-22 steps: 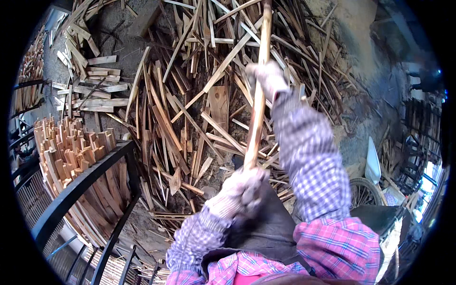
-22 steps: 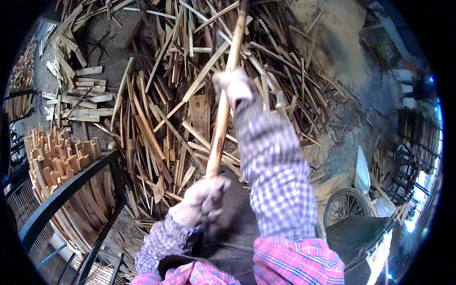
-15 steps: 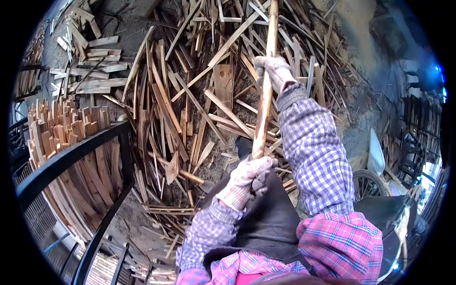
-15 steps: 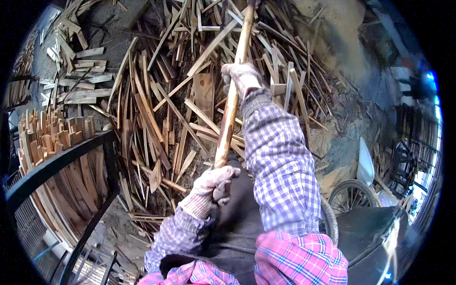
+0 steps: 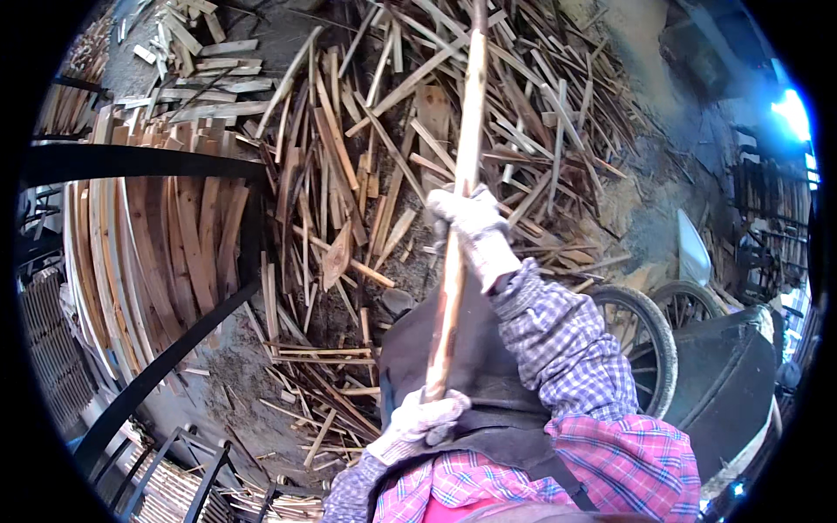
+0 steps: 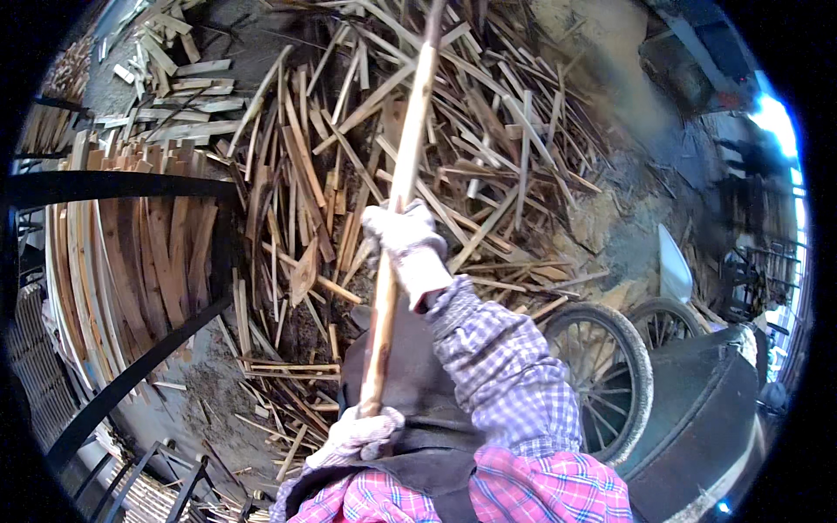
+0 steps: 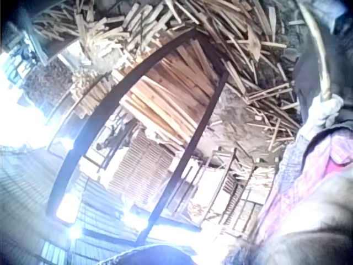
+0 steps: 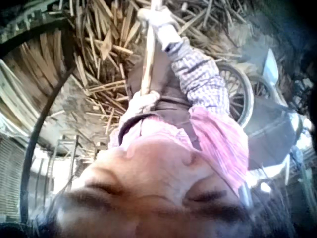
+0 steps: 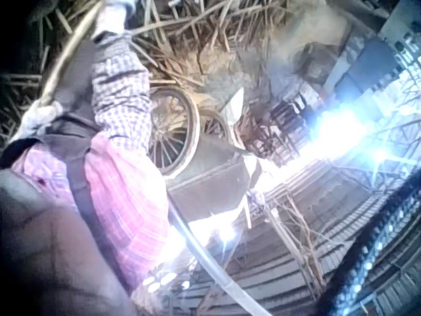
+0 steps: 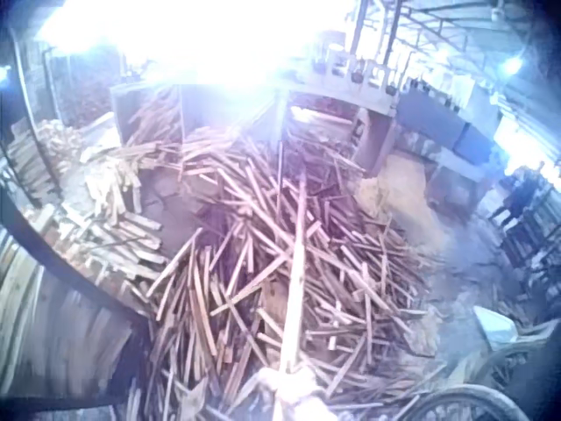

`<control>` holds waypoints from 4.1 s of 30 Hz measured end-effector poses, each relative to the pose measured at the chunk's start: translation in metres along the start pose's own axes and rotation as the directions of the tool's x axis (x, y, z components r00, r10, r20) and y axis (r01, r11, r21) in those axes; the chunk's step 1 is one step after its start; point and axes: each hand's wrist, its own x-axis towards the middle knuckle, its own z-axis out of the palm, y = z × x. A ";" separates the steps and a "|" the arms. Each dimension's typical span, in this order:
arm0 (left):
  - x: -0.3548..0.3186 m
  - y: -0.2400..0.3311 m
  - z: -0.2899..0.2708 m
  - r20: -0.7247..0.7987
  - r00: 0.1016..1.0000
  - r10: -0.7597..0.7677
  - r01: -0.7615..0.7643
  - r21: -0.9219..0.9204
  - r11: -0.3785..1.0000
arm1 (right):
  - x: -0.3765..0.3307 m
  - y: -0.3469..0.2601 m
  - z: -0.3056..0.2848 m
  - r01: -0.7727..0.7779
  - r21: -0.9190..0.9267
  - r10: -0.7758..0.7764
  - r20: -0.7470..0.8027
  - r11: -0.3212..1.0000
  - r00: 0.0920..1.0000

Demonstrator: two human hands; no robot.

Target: The person uses a pitchfork to gather and move a large pile of thin wooden sticks and debris on a concrete floor. They repeatedly scoop the wood and toss it into a growing pile, occasionally adjusting their position to reach different sections of the scattered material.

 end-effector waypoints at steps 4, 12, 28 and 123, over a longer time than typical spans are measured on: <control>0.014 0.014 0.002 -0.109 0.994 -0.027 0.028 0.006 1.000 | 0.025 0.007 -0.005 -0.018 0.027 0.016 0.070 0.999 0.997; 0.073 0.073 0.065 -0.184 0.982 -0.029 0.022 -0.042 0.999 | 0.156 -0.060 -0.030 -0.147 -0.007 0.147 0.054 0.989 0.988; 0.073 0.029 0.054 -0.555 0.815 0.168 0.320 0.672 0.668 | 0.256 -0.048 -0.057 -0.024 -0.036 0.030 0.194 0.999 0.980; 0.086 -0.051 0.011 -0.473 0.850 -0.233 0.396 0.280 0.875 | 0.272 0.018 -0.148 0.025 -0.086 -0.018 0.080 0.996 0.997</control>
